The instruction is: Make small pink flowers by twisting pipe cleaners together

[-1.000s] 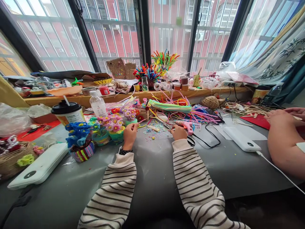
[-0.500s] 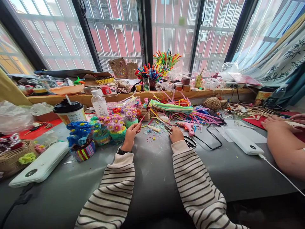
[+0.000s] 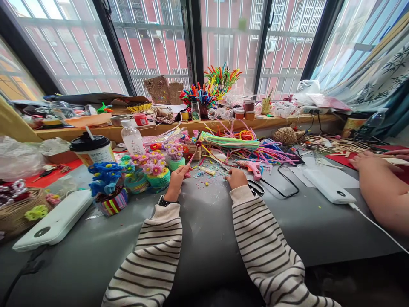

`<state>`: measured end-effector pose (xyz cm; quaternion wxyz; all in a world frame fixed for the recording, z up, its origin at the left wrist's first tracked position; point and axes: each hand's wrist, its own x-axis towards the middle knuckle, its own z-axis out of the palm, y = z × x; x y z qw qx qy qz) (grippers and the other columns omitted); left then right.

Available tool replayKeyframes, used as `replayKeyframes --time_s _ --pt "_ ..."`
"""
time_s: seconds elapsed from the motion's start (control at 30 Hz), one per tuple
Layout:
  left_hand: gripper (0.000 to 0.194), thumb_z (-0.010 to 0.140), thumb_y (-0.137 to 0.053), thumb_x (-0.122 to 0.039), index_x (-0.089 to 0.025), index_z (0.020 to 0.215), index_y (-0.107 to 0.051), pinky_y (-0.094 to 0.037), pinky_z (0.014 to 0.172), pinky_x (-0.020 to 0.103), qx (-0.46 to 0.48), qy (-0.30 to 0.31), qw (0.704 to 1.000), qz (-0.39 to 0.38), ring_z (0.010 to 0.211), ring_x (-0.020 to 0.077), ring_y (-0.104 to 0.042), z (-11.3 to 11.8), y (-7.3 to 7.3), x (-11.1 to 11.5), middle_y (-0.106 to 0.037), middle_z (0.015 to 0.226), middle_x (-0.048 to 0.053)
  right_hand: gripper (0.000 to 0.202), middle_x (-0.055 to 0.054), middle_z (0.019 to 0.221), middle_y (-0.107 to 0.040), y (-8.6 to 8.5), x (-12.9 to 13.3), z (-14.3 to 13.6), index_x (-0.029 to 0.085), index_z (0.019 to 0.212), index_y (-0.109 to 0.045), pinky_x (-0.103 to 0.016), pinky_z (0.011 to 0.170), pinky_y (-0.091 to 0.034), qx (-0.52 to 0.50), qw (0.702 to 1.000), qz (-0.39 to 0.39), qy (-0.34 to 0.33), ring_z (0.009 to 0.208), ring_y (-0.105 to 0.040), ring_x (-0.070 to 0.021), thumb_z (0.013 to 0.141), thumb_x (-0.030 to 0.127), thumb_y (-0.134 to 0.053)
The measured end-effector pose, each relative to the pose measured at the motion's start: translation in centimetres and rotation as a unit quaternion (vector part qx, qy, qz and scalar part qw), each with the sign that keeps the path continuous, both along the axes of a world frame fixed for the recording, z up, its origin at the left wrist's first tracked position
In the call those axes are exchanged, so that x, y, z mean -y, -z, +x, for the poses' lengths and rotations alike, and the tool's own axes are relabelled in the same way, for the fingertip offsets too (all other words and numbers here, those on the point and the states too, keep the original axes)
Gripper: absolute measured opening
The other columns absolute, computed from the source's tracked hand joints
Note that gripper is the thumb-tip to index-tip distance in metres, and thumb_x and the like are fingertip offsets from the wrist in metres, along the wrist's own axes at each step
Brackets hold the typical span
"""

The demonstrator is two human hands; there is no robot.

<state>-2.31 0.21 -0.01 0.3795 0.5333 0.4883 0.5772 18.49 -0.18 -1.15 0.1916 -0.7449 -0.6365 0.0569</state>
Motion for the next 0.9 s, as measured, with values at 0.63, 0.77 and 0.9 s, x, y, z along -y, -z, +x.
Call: replayKeyframes --time_s 0.63,0.77,0.9 --pt "0.027 0.066 -0.049 -0.039 -0.014 0.057 -0.056 -0.038 0.05 0.02 -0.028 -0.009 1.0 0.001 0.048 0.0088 -0.049 0.3 0.6 -0.7 -0.051 0.049 -0.002 0.031 -0.011 0.103 -0.047 -0.2 1.2 -2.4 0.02 0.091 -0.062 -0.031 0.068 -0.038 0.105 0.988 0.108 -0.041 0.095 -0.038 -0.0238 0.074 0.008 -0.039" --pt "0.026 0.067 -0.048 -0.038 -0.014 0.057 -0.056 -0.038 0.05 0.021 -0.043 -0.013 0.999 0.001 0.048 0.0094 -0.05 0.3 0.6 -0.6 -0.052 0.048 -0.002 0.034 -0.011 0.102 -0.048 0.0 0.9 -2.0 0.019 0.093 -0.061 -0.031 0.067 -0.038 0.101 0.992 0.072 -0.026 0.094 -0.039 -0.0234 0.071 0.006 -0.04" --pt "0.026 0.067 -0.047 -0.038 -0.015 0.058 -0.055 -0.039 0.05 0.021 -0.047 -0.01 0.999 0.002 0.048 0.0097 -0.05 0.3 0.7 -0.5 -0.051 0.049 -0.002 0.036 -0.011 0.107 -0.047 0.2 0.7 -1.5 0.02 0.098 -0.06 -0.032 0.071 -0.038 0.076 0.995 0.055 -0.019 0.097 -0.041 -0.0247 0.068 0.008 -0.045"
